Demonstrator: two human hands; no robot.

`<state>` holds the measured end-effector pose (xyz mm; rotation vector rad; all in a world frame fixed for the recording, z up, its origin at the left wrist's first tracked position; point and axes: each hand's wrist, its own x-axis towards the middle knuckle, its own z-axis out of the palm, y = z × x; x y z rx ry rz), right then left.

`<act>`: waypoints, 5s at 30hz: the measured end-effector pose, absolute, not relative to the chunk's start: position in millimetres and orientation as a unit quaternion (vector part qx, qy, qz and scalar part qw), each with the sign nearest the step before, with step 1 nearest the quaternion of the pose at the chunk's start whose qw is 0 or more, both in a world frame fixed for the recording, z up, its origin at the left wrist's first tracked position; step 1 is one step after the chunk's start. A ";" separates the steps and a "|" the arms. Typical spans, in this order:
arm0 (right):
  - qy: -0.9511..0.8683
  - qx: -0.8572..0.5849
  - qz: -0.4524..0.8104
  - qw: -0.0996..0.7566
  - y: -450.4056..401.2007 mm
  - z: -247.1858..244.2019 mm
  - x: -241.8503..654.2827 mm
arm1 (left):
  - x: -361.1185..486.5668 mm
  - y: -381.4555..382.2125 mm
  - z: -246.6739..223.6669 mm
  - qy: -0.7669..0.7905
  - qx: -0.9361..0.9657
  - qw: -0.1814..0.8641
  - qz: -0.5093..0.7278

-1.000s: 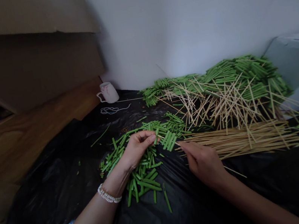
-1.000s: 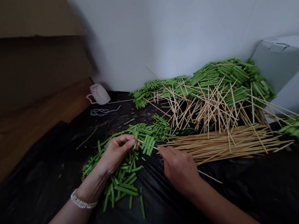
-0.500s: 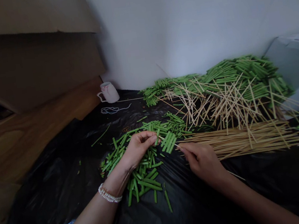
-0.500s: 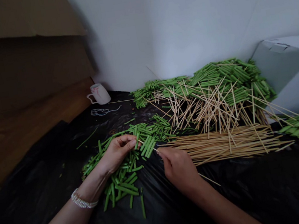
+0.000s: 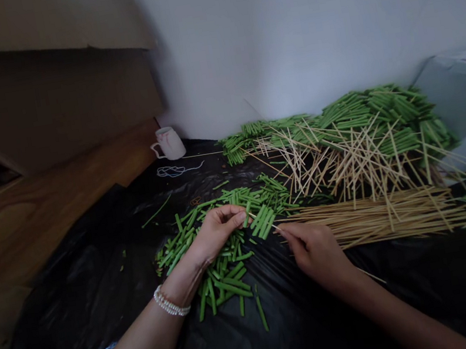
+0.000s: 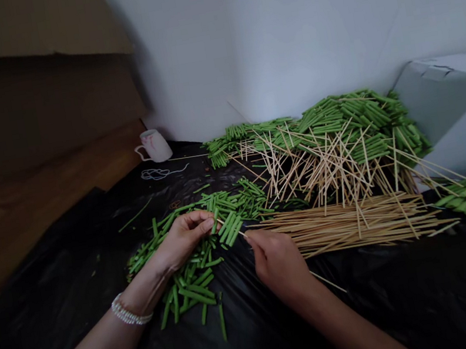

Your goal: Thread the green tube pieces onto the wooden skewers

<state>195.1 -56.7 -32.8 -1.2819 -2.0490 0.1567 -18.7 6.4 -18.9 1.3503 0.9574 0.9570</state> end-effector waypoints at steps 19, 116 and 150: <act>-0.787 -0.489 0.041 0.374 -60.9 -25.9 196.8 | -10.4 1.1 -11.6 0.408 0.433 0.662 0.456; -0.795 -0.511 0.040 0.324 -57.4 -35.3 198.3 | -13.8 5.8 -13.5 0.446 0.534 0.555 0.457; -0.752 -0.478 0.273 0.364 -52.7 -18.5 202.3 | -19.4 8.5 -20.5 0.429 0.538 0.587 0.428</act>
